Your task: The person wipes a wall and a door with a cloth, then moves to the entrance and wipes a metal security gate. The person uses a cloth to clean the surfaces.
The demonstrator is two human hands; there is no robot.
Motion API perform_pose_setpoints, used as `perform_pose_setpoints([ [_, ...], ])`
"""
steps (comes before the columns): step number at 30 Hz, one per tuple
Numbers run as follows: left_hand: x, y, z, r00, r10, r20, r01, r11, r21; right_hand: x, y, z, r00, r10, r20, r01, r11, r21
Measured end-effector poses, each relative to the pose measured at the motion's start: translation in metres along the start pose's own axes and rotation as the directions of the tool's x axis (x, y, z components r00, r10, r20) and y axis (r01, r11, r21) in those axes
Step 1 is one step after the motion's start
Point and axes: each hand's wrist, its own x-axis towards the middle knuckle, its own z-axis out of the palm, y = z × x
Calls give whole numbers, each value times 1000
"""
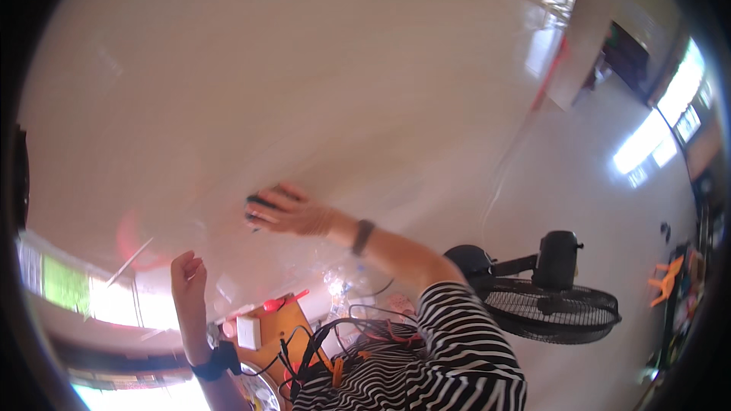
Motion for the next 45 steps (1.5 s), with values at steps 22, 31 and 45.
perform_pose_setpoints([
  [22,-146,-68,-53,964,-243,-104,234,968,-90,46,-124,85,617,-728,298,740,666,97],
  [31,-224,-85,-67,975,-165,149,158,986,59,81,-211,157,520,-840,156,785,542,300],
  [45,-307,-122,-82,907,-420,31,421,905,-52,293,-430,260,702,-706,93,712,698,-70],
])
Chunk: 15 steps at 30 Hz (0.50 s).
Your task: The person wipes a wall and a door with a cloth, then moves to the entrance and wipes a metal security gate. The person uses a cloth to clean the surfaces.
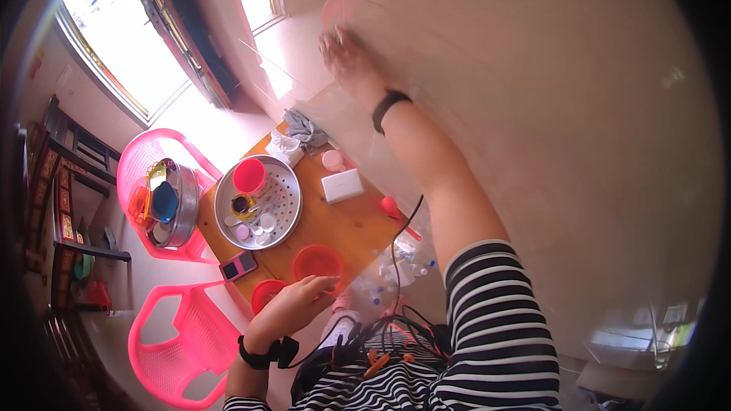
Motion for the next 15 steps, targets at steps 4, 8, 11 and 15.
perform_pose_setpoints([
  [4,-5,-13,3,998,-64,-11,63,997,-49,-72,-108,18,896,-354,267,324,934,152],
  [8,-3,-22,6,995,-93,20,94,993,-68,-182,-178,18,784,-521,338,428,848,314],
  [11,3,-29,8,998,-50,50,54,995,-85,-293,-177,5,644,-690,330,534,715,452],
  [15,14,-32,9,998,3,63,2,996,-90,-459,-127,-43,464,-838,287,613,538,578],
])
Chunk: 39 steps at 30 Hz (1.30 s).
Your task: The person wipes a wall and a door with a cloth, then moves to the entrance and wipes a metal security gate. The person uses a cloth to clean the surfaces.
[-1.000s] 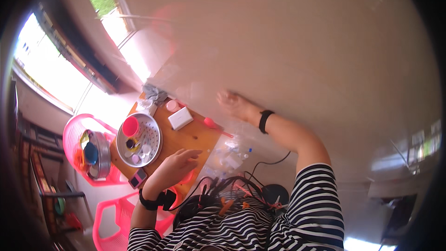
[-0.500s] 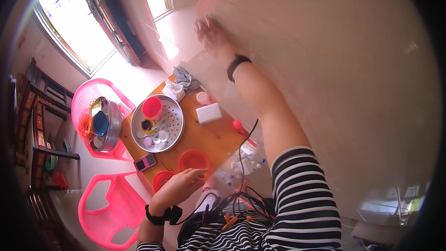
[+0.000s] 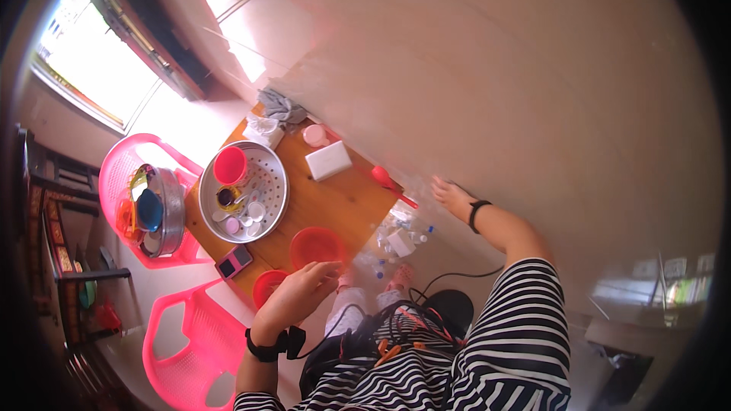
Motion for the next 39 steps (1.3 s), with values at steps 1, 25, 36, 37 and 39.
perform_pose_setpoints([
  [1,3,0,-1,1000,8,13,-8,1000,3,-32,-24,12,989,-64,130,62,998,16],
  [25,81,92,4,939,225,260,-286,931,228,-198,222,-240,219,751,-622,-879,429,207],
  [36,102,132,31,920,145,363,-253,930,268,-130,-79,2,824,544,-157,-565,807,-170],
  [37,105,133,34,916,158,369,-274,918,286,-141,-100,13,863,504,-31,-503,853,-136],
  [39,113,138,40,910,152,386,-287,902,323,-175,-118,21,808,570,-149,-586,803,-110],
])
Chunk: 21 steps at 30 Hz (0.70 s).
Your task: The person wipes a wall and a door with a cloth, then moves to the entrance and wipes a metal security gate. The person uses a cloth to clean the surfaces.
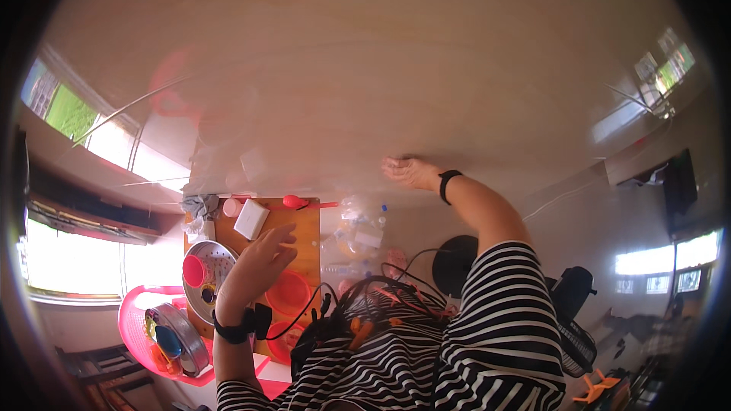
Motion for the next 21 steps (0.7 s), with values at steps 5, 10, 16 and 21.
perform_pose_setpoints([
  [5,35,19,-9,990,137,10,-137,990,19,-52,102,-60,996,85,36,-78,984,-161],
  [10,75,57,-32,988,135,-73,-137,990,-21,-113,228,-140,622,746,-237,-740,659,130],
  [16,111,100,-50,939,225,-262,-226,974,25,-196,295,-139,-306,807,-505,-941,-174,291],
  [21,144,121,-63,866,267,-422,-303,953,-19,-168,238,-96,-653,668,-356,-717,-394,575],
])
